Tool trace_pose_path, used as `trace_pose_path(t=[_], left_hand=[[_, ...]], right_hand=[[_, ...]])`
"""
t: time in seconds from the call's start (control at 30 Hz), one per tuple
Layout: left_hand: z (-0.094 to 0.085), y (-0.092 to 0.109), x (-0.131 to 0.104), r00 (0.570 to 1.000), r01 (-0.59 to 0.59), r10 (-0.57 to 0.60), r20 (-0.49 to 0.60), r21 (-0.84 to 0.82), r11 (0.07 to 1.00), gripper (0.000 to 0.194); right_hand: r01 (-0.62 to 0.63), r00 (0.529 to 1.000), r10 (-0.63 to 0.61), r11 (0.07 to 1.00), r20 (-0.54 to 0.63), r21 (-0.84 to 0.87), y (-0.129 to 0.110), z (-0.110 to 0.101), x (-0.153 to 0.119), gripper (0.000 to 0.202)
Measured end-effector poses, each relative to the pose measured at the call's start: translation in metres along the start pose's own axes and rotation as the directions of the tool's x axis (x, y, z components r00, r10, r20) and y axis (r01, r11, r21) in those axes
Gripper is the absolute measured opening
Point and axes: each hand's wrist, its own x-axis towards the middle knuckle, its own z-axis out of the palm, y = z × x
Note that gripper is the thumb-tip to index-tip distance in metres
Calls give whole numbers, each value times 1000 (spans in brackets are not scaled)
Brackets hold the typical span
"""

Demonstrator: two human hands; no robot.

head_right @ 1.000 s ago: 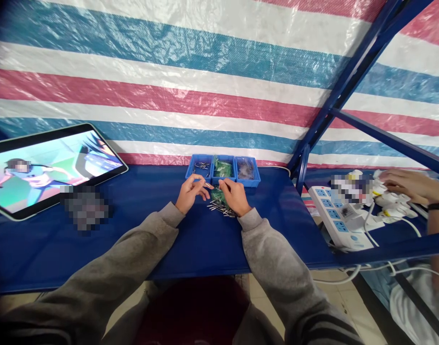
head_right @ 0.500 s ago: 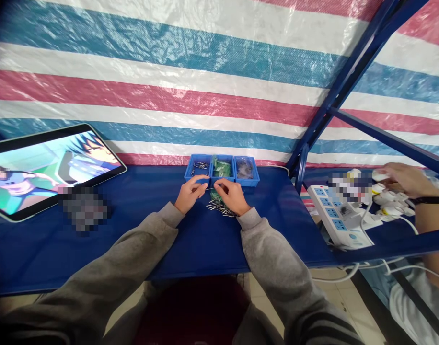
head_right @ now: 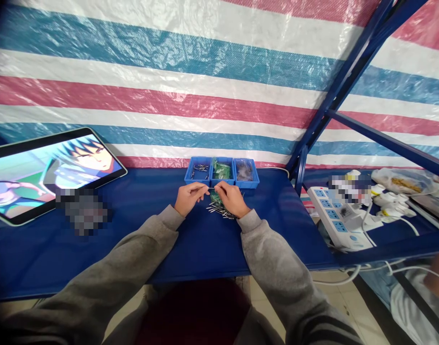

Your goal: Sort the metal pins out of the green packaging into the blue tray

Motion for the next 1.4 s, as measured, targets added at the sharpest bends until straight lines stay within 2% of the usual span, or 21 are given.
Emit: trace_pose_path(t=[0.17,0.33,0.47,0.57,0.67,0.77,0.97,1.1,1.4], left_hand=[[-1,2,-1,999,-17,21,-44,72,997,41],[1,-1,-1,997,-18,21,-68,49,999,36],[1,-1,-1,999,-31,32,-39,27,999,36],[0,1,0,999,-48,48,-3,19,999,37],[-1,1,1,994,-110,106,36,145,983,36],[-2,0,1,988,-151,139,67,226,962,34],[-2,3,-2,989,-62,44,145,124,990,41],[-2,6,-3,984,-25,11,180,72,997,44],[-1,2,-2,989,-1,5,146,-25,1000,36]], right_hand=[[30,1000,-30,1000,4,8,-2,1,0,28],[15,1000,-15,1000,-21,23,0,3,0,31],[14,999,-14,1000,-31,-7,3,4,0,33],[-7,995,4,1000,-99,-28,4,3,1,33],[-22,981,18,1000,-191,-17,3,1,1,32],[5,980,-3,1000,-198,9,0,-1,-1,30],[163,985,-159,985,-74,52,-3,0,-2,25],[202,979,-201,979,-24,38,0,2,-1,23],[96,990,-96,995,-105,-6,4,0,1,28]])
